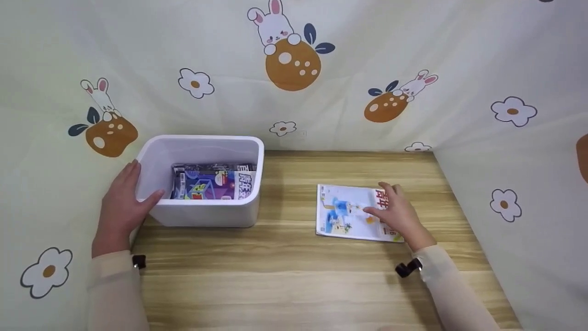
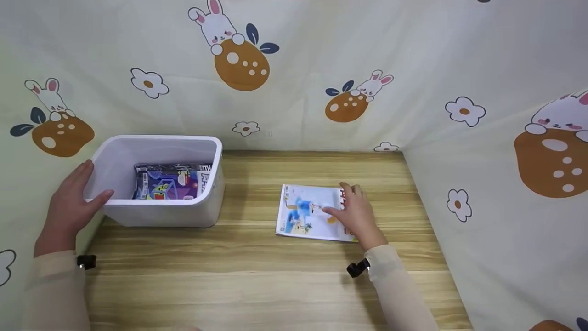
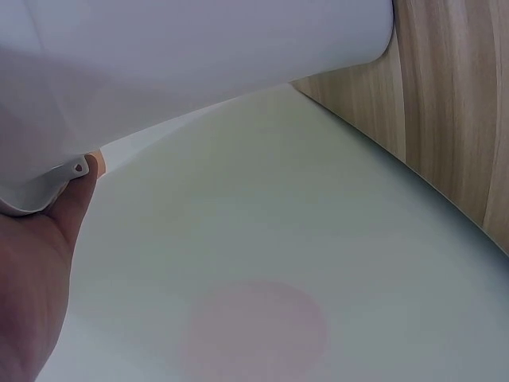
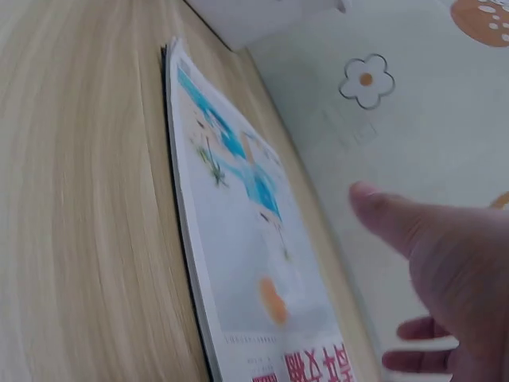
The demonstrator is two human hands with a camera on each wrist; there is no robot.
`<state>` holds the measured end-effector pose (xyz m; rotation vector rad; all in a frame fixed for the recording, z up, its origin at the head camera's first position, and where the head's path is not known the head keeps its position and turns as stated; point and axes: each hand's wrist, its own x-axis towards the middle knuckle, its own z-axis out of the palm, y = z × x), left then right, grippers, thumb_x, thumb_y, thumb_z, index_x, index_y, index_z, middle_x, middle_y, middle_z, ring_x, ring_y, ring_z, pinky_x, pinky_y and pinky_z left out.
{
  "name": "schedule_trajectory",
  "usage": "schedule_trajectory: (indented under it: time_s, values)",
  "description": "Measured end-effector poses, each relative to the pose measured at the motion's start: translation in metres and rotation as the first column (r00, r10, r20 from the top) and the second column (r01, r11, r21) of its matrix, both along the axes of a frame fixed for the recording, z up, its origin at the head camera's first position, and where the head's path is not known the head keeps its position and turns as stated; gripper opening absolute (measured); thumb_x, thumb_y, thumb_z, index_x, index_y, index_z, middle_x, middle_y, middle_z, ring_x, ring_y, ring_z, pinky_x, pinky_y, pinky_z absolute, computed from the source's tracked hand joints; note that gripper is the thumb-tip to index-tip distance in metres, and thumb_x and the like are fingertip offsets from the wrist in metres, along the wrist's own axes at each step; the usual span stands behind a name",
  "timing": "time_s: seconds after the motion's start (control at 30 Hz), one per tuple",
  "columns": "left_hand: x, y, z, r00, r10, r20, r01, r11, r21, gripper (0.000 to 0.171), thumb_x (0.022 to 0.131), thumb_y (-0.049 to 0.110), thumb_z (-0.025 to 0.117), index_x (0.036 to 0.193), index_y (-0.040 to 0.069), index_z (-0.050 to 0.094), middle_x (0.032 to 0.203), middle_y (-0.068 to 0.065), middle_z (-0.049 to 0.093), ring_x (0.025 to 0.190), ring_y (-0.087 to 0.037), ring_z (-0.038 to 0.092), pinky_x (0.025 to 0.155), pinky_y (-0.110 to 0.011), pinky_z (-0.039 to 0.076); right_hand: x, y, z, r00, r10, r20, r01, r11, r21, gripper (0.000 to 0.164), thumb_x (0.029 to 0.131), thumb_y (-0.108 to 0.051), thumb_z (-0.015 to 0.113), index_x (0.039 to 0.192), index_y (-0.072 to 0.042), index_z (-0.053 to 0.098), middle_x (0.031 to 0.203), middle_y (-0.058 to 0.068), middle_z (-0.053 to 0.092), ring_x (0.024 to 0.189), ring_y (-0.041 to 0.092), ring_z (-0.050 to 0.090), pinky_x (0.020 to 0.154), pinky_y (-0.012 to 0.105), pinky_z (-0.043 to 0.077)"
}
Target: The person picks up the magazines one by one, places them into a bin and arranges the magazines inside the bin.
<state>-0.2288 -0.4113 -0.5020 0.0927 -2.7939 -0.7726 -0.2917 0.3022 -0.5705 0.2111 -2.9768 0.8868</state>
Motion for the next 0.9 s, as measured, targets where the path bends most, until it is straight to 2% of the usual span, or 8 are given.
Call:
schedule_trajectory:
  time_s: [0.07,0.17,0.23,0.37,0.53,0.7,0.9]
  values:
    - [-0.001,-0.001,0.0,1.0,0.001,0.002,-0.001,1.0,0.0,0.111,0.1,0.071,0.065,0.179,0.013,0.014,0.184,-0.018,0.014,0.168,-0.048,0.012,0.128,-0.079,0.013,0.003,0.008,-0.001,0.996,-0.059,0.065,0.057,0.998,0.025,0.115,0.087,-0.059,0.091,0.173,-0.008,0.034,0.156,0.036,0.04,0.127,0.057,0.057,0.103,0.07,0.055]
    - [-0.002,-0.001,0.0,1.0,0.0,0.001,0.0,1.0,-0.004,0.111,0.1,0.071,0.065,0.179,0.012,0.014,0.184,-0.019,0.014,0.168,-0.048,0.012,0.128,-0.078,0.012,0.006,0.019,-0.003,0.981,-0.124,0.15,0.115,0.991,0.064,0.125,0.086,-0.063,0.091,0.176,-0.008,0.024,0.165,0.043,0.027,0.143,0.065,0.04,0.111,0.078,0.046]
    - [-0.003,-0.001,0.0,1.0,0.0,0.002,0.0,1.0,-0.007,0.11,0.101,0.07,0.064,0.179,0.011,0.014,0.184,-0.019,0.014,0.168,-0.047,0.012,0.129,-0.078,0.012,0.006,0.024,-0.004,0.969,-0.154,0.191,0.139,0.986,0.091,0.13,0.085,-0.064,0.091,0.176,-0.006,0.02,0.167,0.044,0.024,0.147,0.066,0.034,0.113,0.079,0.042]
    - [-0.004,-0.001,0.001,1.0,0.0,0.006,0.0,1.0,-0.007,0.11,0.1,0.07,0.066,0.179,0.013,0.013,0.185,-0.018,0.013,0.169,-0.046,0.012,0.129,-0.077,0.012,0.005,0.029,-0.008,0.951,-0.194,0.24,0.169,0.978,0.122,0.135,0.082,-0.066,0.092,0.176,-0.005,0.017,0.166,0.043,0.026,0.146,0.063,0.034,0.113,0.079,0.041]
    - [-0.004,-0.002,0.001,1.0,0.007,0.012,-0.007,1.0,-0.001,0.112,0.099,0.07,0.067,0.179,0.016,0.01,0.185,-0.016,0.01,0.169,-0.046,0.01,0.127,-0.079,0.011,0.001,0.026,-0.008,0.95,-0.175,0.26,0.159,0.984,0.081,0.135,0.081,-0.057,0.097,0.177,-0.005,0.017,0.164,0.045,0.025,0.144,0.062,0.033,0.113,0.076,0.044]
    - [-0.002,-0.002,-0.002,1.0,0.006,0.015,-0.006,1.0,-0.005,0.113,0.099,0.071,0.067,0.179,0.016,0.01,0.185,-0.016,0.01,0.169,-0.047,0.009,0.128,-0.079,0.011,-0.001,0.022,-0.007,0.946,-0.154,0.287,0.135,0.987,0.083,0.13,0.082,-0.045,0.099,0.176,-0.003,0.019,0.159,0.048,0.026,0.142,0.064,0.033,0.114,0.073,0.046]
    - [-0.001,-0.002,-0.005,1.0,0.011,0.018,-0.011,1.0,-0.002,0.113,0.098,0.071,0.067,0.18,0.017,0.01,0.185,-0.015,0.01,0.169,-0.046,0.009,0.127,-0.079,0.012,-0.003,0.018,-0.005,0.916,-0.162,0.366,0.16,0.986,0.037,0.125,0.081,-0.035,0.1,0.176,-0.007,0.025,0.164,0.047,0.022,0.146,0.064,0.03,0.114,0.073,0.047]
